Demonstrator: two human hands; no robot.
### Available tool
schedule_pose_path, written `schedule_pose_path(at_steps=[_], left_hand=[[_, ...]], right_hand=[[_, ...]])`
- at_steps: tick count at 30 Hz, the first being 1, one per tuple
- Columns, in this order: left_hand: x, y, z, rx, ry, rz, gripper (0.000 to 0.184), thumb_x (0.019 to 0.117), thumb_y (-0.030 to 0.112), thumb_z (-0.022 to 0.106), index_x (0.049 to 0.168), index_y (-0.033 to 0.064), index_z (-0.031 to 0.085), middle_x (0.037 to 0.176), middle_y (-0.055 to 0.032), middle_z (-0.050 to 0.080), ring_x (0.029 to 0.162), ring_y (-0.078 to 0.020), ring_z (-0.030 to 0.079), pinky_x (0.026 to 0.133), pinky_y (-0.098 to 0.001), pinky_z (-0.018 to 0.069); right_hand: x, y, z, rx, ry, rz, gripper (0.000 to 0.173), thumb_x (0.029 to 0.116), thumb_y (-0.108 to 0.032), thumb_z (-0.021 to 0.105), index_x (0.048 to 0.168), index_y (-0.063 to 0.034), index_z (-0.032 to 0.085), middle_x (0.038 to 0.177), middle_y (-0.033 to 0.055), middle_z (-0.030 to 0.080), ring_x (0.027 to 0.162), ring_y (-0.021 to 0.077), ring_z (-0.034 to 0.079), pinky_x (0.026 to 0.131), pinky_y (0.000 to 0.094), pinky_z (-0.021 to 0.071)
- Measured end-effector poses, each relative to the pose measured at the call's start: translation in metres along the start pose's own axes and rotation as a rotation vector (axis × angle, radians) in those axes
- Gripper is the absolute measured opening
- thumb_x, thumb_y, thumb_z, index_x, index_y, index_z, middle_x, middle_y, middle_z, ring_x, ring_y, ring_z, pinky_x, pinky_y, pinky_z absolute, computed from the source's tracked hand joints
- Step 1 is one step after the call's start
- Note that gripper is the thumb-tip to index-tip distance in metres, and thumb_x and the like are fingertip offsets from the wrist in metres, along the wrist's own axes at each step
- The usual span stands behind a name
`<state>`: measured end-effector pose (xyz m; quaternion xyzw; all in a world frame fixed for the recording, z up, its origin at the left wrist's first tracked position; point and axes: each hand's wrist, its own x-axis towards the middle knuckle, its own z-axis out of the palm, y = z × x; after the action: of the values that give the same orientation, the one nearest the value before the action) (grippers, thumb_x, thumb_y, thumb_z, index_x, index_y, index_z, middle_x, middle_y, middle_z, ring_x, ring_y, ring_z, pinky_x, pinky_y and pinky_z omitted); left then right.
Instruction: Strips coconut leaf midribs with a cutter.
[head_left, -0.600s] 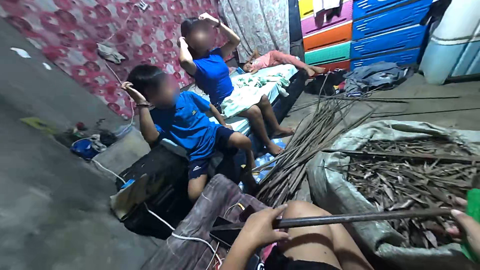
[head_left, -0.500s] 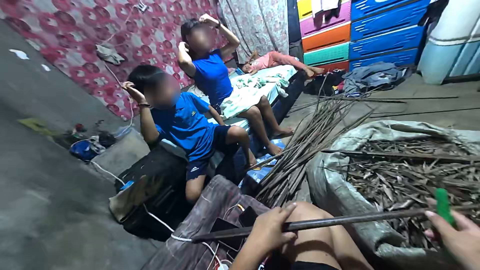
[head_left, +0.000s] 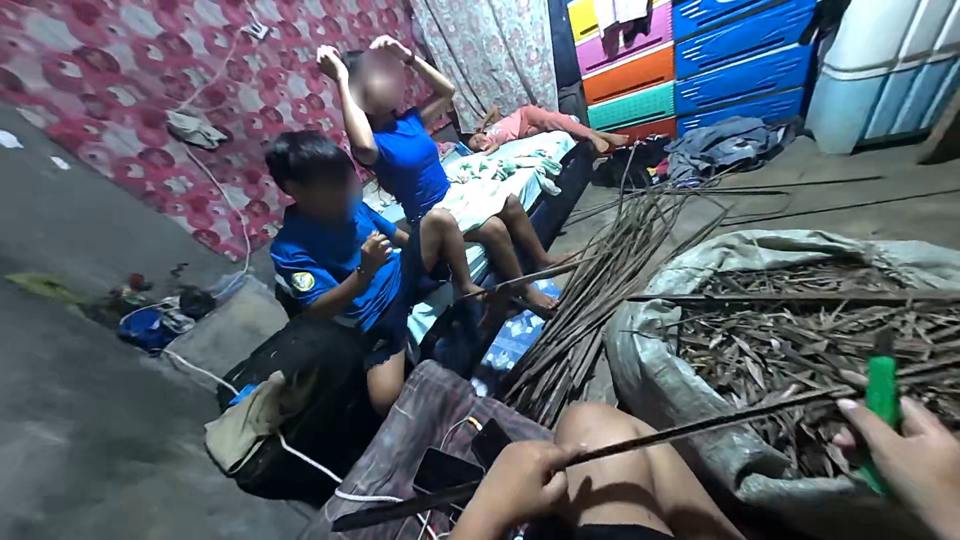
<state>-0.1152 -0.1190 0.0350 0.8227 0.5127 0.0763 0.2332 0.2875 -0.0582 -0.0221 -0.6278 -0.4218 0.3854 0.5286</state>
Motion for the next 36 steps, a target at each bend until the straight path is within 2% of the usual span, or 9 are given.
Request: schedule_pose_path(at_steps=[7, 9, 14, 17, 25, 28, 31, 34, 36], left_hand=[[-0.012, -0.01, -0.004, -0.06, 0.007, -0.153, 0.043, 0.0951, 0.009, 0.06, 0.136, 0.0163, 0.069, 0.111, -0.0163, 0.073, 0.104, -0.0311, 0.07, 0.094, -0.0523, 0.0544], [-0.016, -0.016, -0.002, -0.057, 0.049, -0.167, 0.038, 0.0968, 0.01, 0.062, 0.133, 0.0137, 0.07, 0.113, -0.0157, 0.074, 0.108, -0.03, 0.07, 0.099, -0.05, 0.0536], [-0.026, -0.023, -0.005, -0.026, 0.099, -0.308, 0.025, 0.0991, 0.013, 0.063, 0.12, 0.0058, 0.076, 0.115, -0.0155, 0.075, 0.112, -0.028, 0.07, 0.104, -0.0461, 0.0518], [-0.031, -0.025, -0.009, -0.011, 0.067, -0.407, 0.025, 0.0998, 0.013, 0.062, 0.119, 0.0051, 0.076, 0.116, -0.0157, 0.074, 0.113, -0.0276, 0.069, 0.105, -0.0451, 0.0504], [-0.041, -0.027, -0.005, -0.038, 0.111, -0.357, 0.02, 0.0968, 0.01, 0.066, 0.112, 0.0042, 0.078, 0.11, -0.0137, 0.076, 0.107, -0.0247, 0.072, 0.102, -0.0431, 0.0535], [-0.041, -0.027, -0.001, -0.063, 0.102, -0.337, 0.019, 0.0952, 0.008, 0.068, 0.11, 0.004, 0.078, 0.108, -0.0132, 0.076, 0.104, -0.0242, 0.073, 0.1, -0.0431, 0.0546], [-0.041, -0.026, 0.001, -0.075, 0.098, -0.323, 0.019, 0.0948, 0.008, 0.068, 0.11, 0.0037, 0.078, 0.109, -0.0134, 0.076, 0.105, -0.0246, 0.072, 0.101, -0.0444, 0.0543], [-0.042, -0.029, 0.005, -0.033, 0.159, -0.294, 0.018, 0.0934, 0.006, 0.069, 0.108, 0.0044, 0.079, 0.107, -0.0123, 0.076, 0.104, -0.024, 0.073, 0.099, -0.0438, 0.0556], [-0.04, -0.027, 0.006, 0.018, 0.178, -0.32, 0.023, 0.092, 0.005, 0.071, 0.114, 0.0069, 0.078, 0.113, -0.0131, 0.075, 0.109, -0.0273, 0.072, 0.101, -0.048, 0.0548]], right_hand=[[0.014, 0.001, -0.014, 0.173, 0.13, -0.045, 0.041, 0.1042, -0.009, 0.048, 0.143, 0.0043, 0.042, 0.102, 0.0022, 0.062, 0.054, -0.002, 0.054, 0.051, 0.0171, 0.0513], [0.012, 0.001, -0.012, 0.191, 0.136, -0.061, 0.041, 0.1039, -0.009, 0.048, 0.142, 0.0038, 0.042, 0.101, 0.0013, 0.062, 0.054, -0.0023, 0.054, 0.051, 0.0168, 0.0514], [-0.003, -0.007, 0.001, 0.177, 0.098, -0.11, 0.041, 0.1013, -0.009, 0.053, 0.139, 0.0062, 0.046, 0.099, 0.0018, 0.061, 0.056, -0.0034, 0.054, 0.052, 0.0159, 0.0511], [-0.012, -0.006, 0.011, 0.216, 0.011, -0.168, 0.039, 0.0993, -0.009, 0.055, 0.134, 0.0069, 0.048, 0.103, 0.001, 0.068, 0.061, -0.0033, 0.059, 0.053, 0.015, 0.0515], [-0.012, -0.001, 0.021, 0.305, -0.036, -0.236, 0.049, 0.0952, -0.014, 0.059, 0.139, 0.0032, 0.044, 0.109, -0.0034, 0.065, 0.063, -0.004, 0.06, 0.052, 0.0141, 0.0527], [-0.014, -0.006, 0.018, 0.378, -0.03, -0.266, 0.046, 0.0959, -0.014, 0.06, 0.138, -0.0021, 0.046, 0.109, -0.0086, 0.067, 0.06, -0.0038, 0.06, 0.051, 0.0149, 0.054], [-0.014, -0.007, 0.014, 0.425, -0.06, -0.309, 0.04, 0.0967, -0.014, 0.06, 0.135, -0.0066, 0.05, 0.116, -0.0083, 0.072, 0.063, -0.0026, 0.063, 0.049, 0.0138, 0.0515], [-0.015, -0.013, 0.015, 0.44, -0.054, -0.318, 0.031, 0.096, -0.012, 0.061, 0.126, -0.0063, 0.055, 0.106, -0.0089, 0.075, 0.062, -0.0025, 0.064, 0.048, 0.0137, 0.0516], [-0.021, -0.019, 0.014, 0.434, -0.065, -0.298, 0.029, 0.0965, -0.01, 0.06, 0.124, -0.0039, 0.055, 0.103, -0.0084, 0.074, 0.063, -0.0021, 0.064, 0.05, 0.0139, 0.0528]])
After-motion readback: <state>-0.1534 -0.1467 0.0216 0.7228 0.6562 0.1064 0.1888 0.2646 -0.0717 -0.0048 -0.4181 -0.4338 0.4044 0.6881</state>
